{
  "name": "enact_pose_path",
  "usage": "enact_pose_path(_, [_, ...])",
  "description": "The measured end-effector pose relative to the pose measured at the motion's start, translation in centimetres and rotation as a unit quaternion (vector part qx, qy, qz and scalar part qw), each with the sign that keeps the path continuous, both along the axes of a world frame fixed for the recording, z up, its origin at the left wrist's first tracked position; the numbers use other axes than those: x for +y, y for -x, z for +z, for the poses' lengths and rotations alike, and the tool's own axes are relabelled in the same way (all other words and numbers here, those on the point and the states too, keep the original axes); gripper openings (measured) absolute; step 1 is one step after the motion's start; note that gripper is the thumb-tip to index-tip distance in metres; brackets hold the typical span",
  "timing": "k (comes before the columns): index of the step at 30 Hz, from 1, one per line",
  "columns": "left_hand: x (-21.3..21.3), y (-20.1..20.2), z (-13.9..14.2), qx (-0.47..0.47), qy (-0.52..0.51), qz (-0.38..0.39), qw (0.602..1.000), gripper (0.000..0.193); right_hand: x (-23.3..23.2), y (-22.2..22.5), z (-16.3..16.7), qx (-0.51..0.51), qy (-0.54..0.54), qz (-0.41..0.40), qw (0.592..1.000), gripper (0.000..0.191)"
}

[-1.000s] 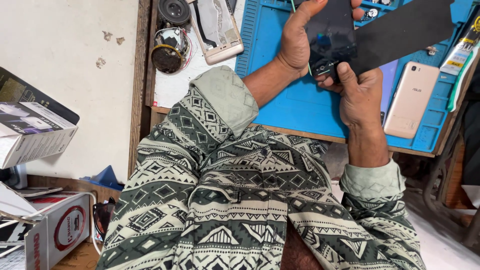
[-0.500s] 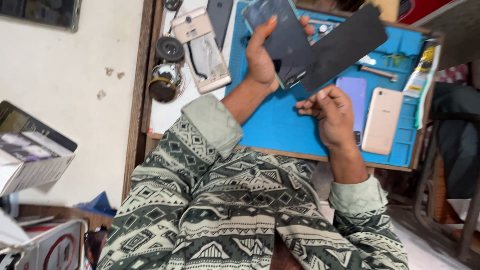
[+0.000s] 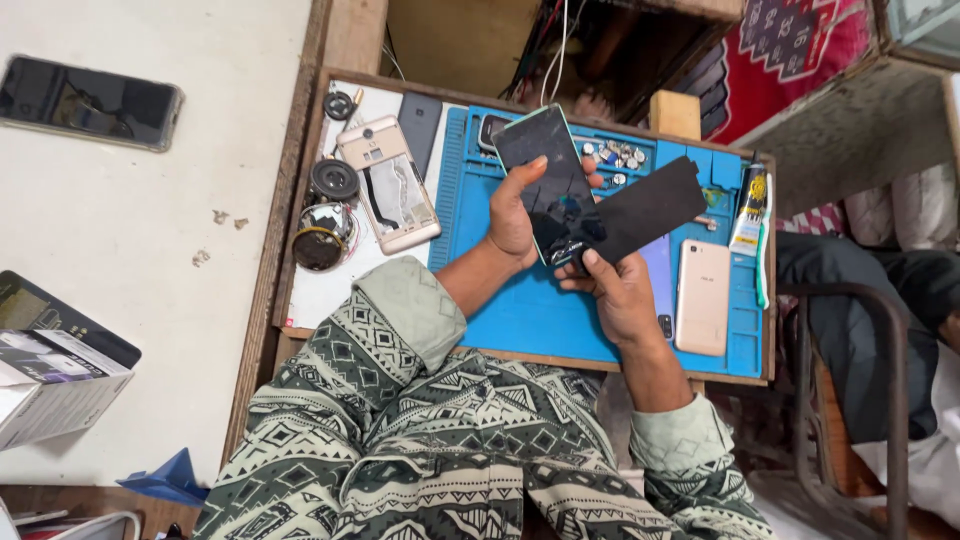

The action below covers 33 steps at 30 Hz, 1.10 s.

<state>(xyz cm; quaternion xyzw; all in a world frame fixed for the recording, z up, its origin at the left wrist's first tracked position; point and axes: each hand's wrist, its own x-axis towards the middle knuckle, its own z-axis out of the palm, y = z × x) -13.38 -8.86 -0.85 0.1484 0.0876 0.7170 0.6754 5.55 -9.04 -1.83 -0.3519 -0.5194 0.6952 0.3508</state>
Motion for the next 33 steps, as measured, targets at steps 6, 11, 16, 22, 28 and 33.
enact_pose_path(6, [-0.2, -0.1, 0.1, 0.018, -0.017, -0.016, 1.000, 0.052, 0.0, 0.0, 0.2, 0.008, 0.004, -0.002, 1.000, 0.022])
enact_pose_path(11, [-0.4, 0.0, 0.6, 0.055, 0.011, 0.027, 0.998, 0.045, 0.1, 0.0, 0.1, 0.005, 0.000, 0.003, 1.000, 0.022])
enact_pose_path(16, [-0.6, 0.1, 1.3, 0.075, 0.019, 0.057, 0.995, 0.039, 0.0, 0.1, 0.2, -0.004, 0.002, 0.004, 1.000, 0.022])
enact_pose_path(22, [-0.9, 0.3, 1.9, 0.089, 0.041, 0.081, 0.992, 0.035, 0.0, 0.4, 0.7, -0.010, 0.004, 0.006, 1.000, 0.024])
enact_pose_path(28, [-1.0, 2.3, 1.7, 0.091, 0.007, 0.096, 0.991, 0.033, 0.1, 1.4, 0.5, -0.030, -0.005, 0.024, 0.999, 0.030])
enact_pose_path(33, [-1.5, 5.1, -0.1, 0.052, -0.014, 0.076, 0.996, 0.033, 0.0, 2.8, -0.6, 0.011, -0.035, -0.011, 0.999, 0.027])
